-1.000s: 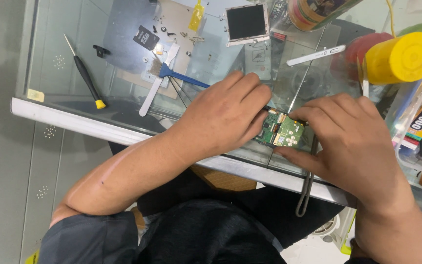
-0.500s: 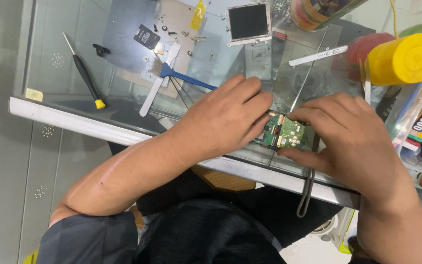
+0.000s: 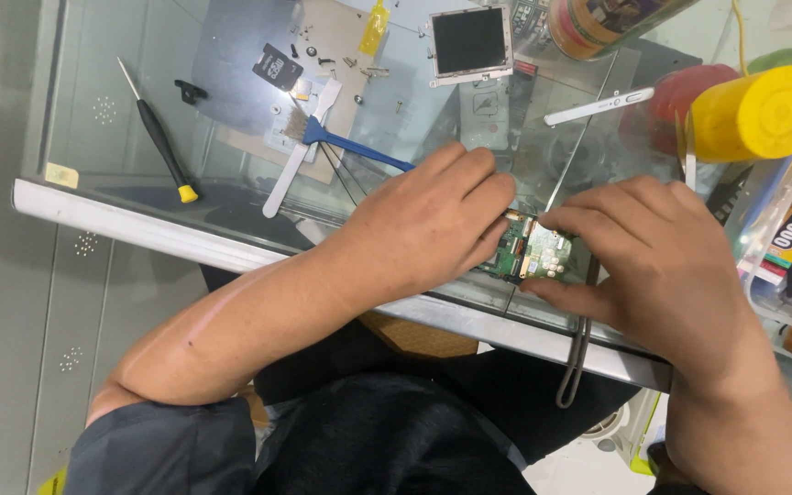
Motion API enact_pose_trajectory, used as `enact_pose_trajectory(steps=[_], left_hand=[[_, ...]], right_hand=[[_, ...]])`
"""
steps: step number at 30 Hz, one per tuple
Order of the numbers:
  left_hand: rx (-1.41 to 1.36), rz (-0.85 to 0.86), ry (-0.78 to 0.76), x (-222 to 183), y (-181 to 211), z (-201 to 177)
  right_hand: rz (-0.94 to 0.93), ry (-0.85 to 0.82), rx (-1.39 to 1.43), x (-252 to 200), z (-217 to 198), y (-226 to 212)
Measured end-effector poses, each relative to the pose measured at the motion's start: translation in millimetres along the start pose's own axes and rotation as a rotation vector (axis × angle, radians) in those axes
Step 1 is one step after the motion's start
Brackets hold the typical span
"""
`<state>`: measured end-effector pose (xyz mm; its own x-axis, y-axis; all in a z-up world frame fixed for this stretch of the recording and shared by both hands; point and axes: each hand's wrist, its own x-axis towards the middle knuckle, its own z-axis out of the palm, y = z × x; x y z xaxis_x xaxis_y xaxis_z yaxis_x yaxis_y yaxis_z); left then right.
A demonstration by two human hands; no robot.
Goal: Reassembling the internal frame and circuit board of an electronic device, including connecting ribbon cables and fastening screws.
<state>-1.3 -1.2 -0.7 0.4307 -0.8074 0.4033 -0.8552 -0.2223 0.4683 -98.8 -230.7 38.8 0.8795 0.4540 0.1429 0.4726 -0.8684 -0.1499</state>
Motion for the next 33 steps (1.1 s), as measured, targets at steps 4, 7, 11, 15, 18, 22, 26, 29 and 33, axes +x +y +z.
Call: enact_pose_trajectory(steps=[4,7,11,15,18,22,26,29,33], left_hand=[[-0.014,-0.008,-0.022,1,0,0],[-0.004,0.001,-0.008,1,0,0],[-0.007,0.004,-0.002,1,0,0],[0.012,0.000,-0.005,0,-1,0],[0.003,0.001,0.004,0,-1,-1],[0.001,0.001,-0.002,0,-1,-1],[-0.010,-0.002,0.004,0,-1,-1],[-0.014,0.005,-0.009,0,-1,-2],[-0.010,0.008,-0.008,0,-1,-2]], right_hand=[[-0.004,-0.004,-0.056,1,-3,-2],[0.004,0.012,-0.028,0,0,-2],[0.004,0.008,-0.020,0,0,0],[-0.010,-0.019,-0.004,2,-3,-1],[-0.014,-0.042,-0.007,3,-7,-1],[0.000,-0.079,0.057,3,-7,2],[0.050,-0.117,0.147,-1,-12,6],[0.052,-0.156,0.145,-5,-19,11],[-0.001,-0.125,0.027,-10,-15,15]])
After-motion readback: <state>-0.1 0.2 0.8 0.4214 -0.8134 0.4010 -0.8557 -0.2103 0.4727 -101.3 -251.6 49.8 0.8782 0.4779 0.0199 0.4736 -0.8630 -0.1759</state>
